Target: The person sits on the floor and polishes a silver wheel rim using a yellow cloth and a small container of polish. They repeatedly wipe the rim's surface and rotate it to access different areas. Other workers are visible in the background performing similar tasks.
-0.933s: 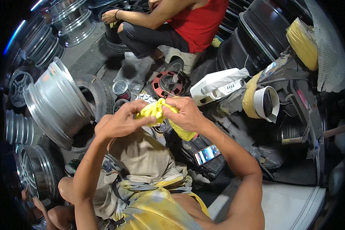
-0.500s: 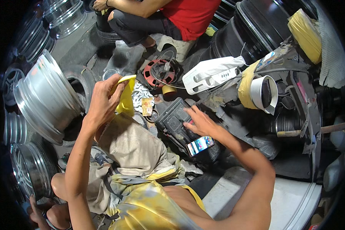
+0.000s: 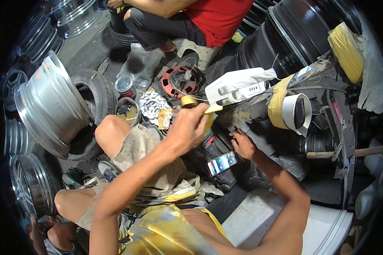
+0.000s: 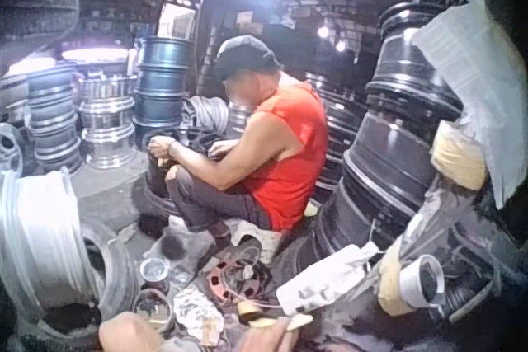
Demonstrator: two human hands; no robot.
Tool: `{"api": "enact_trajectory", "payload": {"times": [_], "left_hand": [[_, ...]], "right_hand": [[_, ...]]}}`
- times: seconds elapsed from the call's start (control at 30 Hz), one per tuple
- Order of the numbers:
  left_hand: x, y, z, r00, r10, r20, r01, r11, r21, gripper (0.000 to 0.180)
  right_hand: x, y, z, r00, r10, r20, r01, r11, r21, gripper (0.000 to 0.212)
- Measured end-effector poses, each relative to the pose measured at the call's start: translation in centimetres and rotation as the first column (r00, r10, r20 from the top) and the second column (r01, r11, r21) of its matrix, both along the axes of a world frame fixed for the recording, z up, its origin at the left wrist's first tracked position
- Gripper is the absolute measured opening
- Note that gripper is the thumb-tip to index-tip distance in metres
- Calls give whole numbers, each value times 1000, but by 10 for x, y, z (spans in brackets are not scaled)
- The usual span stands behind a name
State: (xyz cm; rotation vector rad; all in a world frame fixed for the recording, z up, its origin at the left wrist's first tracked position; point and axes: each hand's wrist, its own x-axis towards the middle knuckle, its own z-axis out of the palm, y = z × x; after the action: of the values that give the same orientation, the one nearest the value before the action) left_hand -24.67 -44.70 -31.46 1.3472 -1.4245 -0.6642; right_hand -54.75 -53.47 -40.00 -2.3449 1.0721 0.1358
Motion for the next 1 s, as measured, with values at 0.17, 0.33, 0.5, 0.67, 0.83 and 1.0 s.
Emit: {"api": "enact_trajectory", "payload": {"times": [0.17,0.33,0.5,0.67,0.83,1.0], "left_hand": [[-32,-1,-36,995,71,68,-83,975,207,25],[-45,3,-86,739,10,673,-388,824,413,44],[-83,19,-42,791,-519,325,84,617,782,33],[-135,61,-85,822,-569,20,286,444,849,28],[-157,85,-149,983,-149,-111,164,413,896,35],[-152,76,-152,919,104,-381,328,337,883,36]], "right_hand": [[-49,-22,-26,992,87,-95,-85,996,25,28],[-85,-32,-52,950,30,-310,-14,998,55,23],[-70,-30,-50,863,-389,-323,497,769,402,19],[-89,-13,-95,875,-416,-248,472,848,240,14],[-105,13,-135,928,-367,-70,371,926,67,9],[-123,36,-164,886,-457,84,458,889,8,11]]}}
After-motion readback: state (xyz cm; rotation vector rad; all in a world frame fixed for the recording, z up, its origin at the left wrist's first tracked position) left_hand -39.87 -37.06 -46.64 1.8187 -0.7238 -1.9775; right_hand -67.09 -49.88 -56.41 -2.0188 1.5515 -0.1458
